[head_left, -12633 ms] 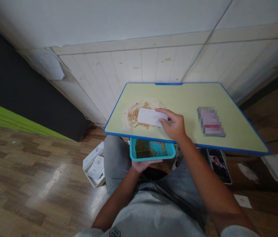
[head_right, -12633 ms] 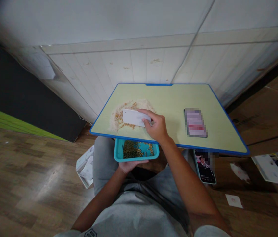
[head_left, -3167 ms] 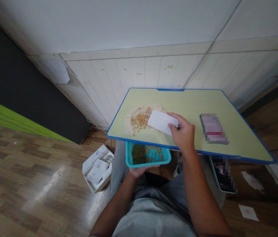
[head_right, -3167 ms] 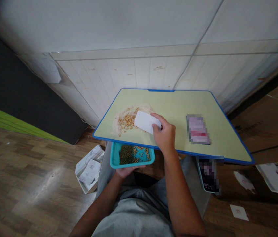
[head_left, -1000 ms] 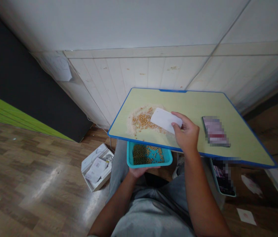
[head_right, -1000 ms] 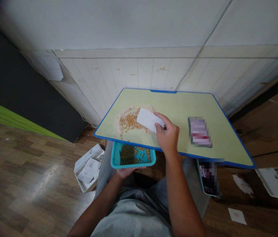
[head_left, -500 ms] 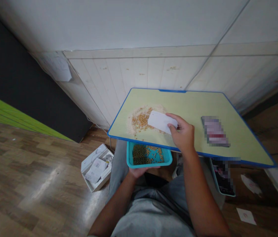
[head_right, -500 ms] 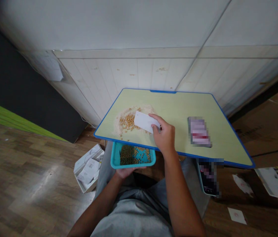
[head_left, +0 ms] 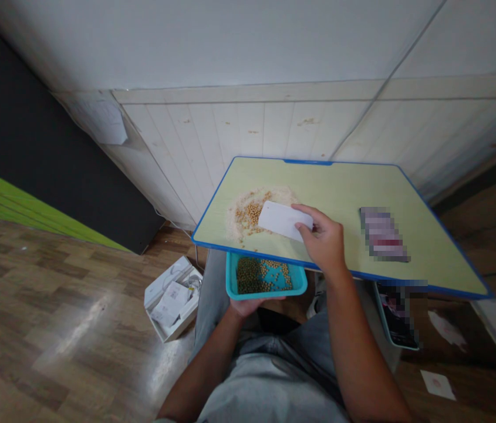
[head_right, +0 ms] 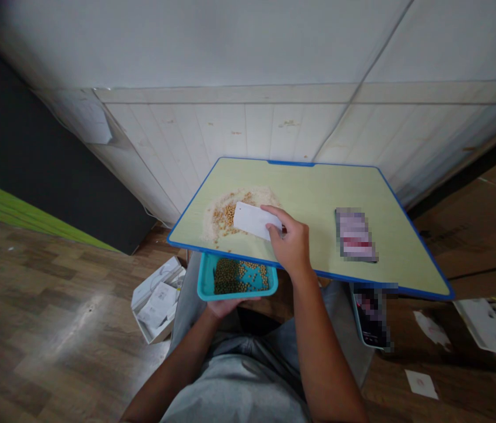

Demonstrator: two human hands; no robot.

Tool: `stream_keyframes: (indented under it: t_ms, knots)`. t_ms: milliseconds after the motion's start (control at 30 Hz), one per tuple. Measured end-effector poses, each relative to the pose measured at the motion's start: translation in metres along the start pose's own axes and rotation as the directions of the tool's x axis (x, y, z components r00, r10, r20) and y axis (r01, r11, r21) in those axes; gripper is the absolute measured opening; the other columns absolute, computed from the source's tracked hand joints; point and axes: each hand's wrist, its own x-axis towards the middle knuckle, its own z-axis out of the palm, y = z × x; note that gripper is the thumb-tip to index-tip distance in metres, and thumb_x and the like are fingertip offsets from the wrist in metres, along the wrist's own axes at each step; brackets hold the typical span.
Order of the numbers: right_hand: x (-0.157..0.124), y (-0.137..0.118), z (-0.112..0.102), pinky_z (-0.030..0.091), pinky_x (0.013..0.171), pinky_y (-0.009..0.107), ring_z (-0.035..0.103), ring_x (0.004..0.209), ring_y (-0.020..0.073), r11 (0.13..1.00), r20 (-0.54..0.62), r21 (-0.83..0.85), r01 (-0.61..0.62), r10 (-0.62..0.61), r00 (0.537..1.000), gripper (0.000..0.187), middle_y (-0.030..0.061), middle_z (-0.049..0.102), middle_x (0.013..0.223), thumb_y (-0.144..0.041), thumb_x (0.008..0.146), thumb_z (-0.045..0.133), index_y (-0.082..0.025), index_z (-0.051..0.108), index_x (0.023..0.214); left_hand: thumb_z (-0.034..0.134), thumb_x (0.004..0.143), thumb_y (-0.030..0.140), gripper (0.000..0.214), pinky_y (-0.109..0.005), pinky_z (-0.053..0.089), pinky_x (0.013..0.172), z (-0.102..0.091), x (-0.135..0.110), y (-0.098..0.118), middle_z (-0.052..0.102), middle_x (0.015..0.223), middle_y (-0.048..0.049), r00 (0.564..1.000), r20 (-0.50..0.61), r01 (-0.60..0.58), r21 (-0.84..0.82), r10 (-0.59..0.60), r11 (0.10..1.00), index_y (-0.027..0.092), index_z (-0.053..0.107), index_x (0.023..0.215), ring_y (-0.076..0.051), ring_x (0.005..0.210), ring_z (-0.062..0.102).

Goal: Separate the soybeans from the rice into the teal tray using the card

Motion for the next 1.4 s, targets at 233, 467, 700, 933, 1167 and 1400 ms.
stream_keyframes:
  t_ms: [233,467,700,933,1167,1400]
  knots:
    - [0.0,0.0,0.0,0.059,0.071,0.038,0.074,0.075,0.0201,0.999,-0.033,-0.047,-0.025,0.024,0.999,0.045,0.0047,0.087,0.118,-0.021,0.085,0.065,-0.026,0.085,0.125,0.031,0.105,0.08,0.079,-0.091,0.017,0.126,-0.002,0.001,-0.002,0.044,0.18,-0.0088,1.0,0.018,-0.003,0.045,0.002,0.999,0.034,0.058,0.163,-0.053,0.168,0.029]
    - [-0.002,0.0,0.002,0.063,0.081,0.041,0.081,0.099,0.0253,1.0,-0.015,-0.001,-0.007,0.007,1.0,0.043,0.0045,0.086,0.125,-0.021,0.087,0.065,-0.028,0.085,0.125,0.023,0.107,0.077,0.077,-0.092,0.014,0.125,-0.001,-0.002,-0.001,0.041,0.181,-0.005,1.0,0.005,-0.009,0.058,0.009,0.998,0.039,0.044,0.17,-0.051,0.17,0.021]
    - [-0.004,-0.001,0.004,0.064,0.087,0.041,0.081,0.11,0.0267,0.998,0.041,0.06,0.004,-0.007,0.999,0.042,0.0046,0.086,0.126,-0.019,0.087,0.067,-0.028,0.085,0.124,0.041,0.102,0.079,0.081,-0.093,0.017,0.124,0.001,-0.001,-0.001,0.036,0.184,-0.0074,0.999,-0.044,-0.013,0.048,0.015,0.999,0.037,0.044,0.171,-0.053,0.168,0.027]
    - [-0.006,-0.003,0.008,0.064,0.091,0.041,0.08,0.117,0.0265,0.993,0.088,0.117,-0.011,0.0,0.996,0.041,0.0045,0.085,0.13,-0.02,0.089,0.068,-0.028,0.084,0.126,0.032,0.105,0.077,0.076,-0.092,0.023,0.121,0.008,-0.004,-0.001,0.042,0.181,-0.0094,0.998,-0.049,-0.042,0.095,0.047,0.995,0.033,0.059,0.161,-0.055,0.167,0.029]
    - [-0.009,-0.004,0.009,0.066,0.095,0.042,0.081,0.118,0.026,0.988,0.144,0.154,0.016,-0.039,0.989,0.041,0.0035,0.085,0.129,-0.018,0.091,0.069,-0.029,0.085,0.126,0.032,0.104,0.08,0.08,-0.091,0.02,0.125,0.006,-0.001,0.0,0.046,0.178,-0.0097,0.999,-0.034,-0.007,0.095,0.01,0.995,0.032,0.058,0.162,-0.053,0.168,0.027]
    - [-0.009,-0.005,0.011,0.067,0.097,0.044,0.08,0.121,0.0262,0.985,0.184,0.169,0.043,-0.075,0.98,0.04,0.002,0.085,0.129,-0.019,0.092,0.069,-0.032,0.084,0.126,0.04,0.104,0.079,0.076,-0.093,0.028,0.121,0.008,-0.002,0.0,0.054,0.173,-0.0117,0.999,0.005,-0.037,0.124,0.037,0.992,0.03,0.06,0.158,-0.056,0.165,0.032]
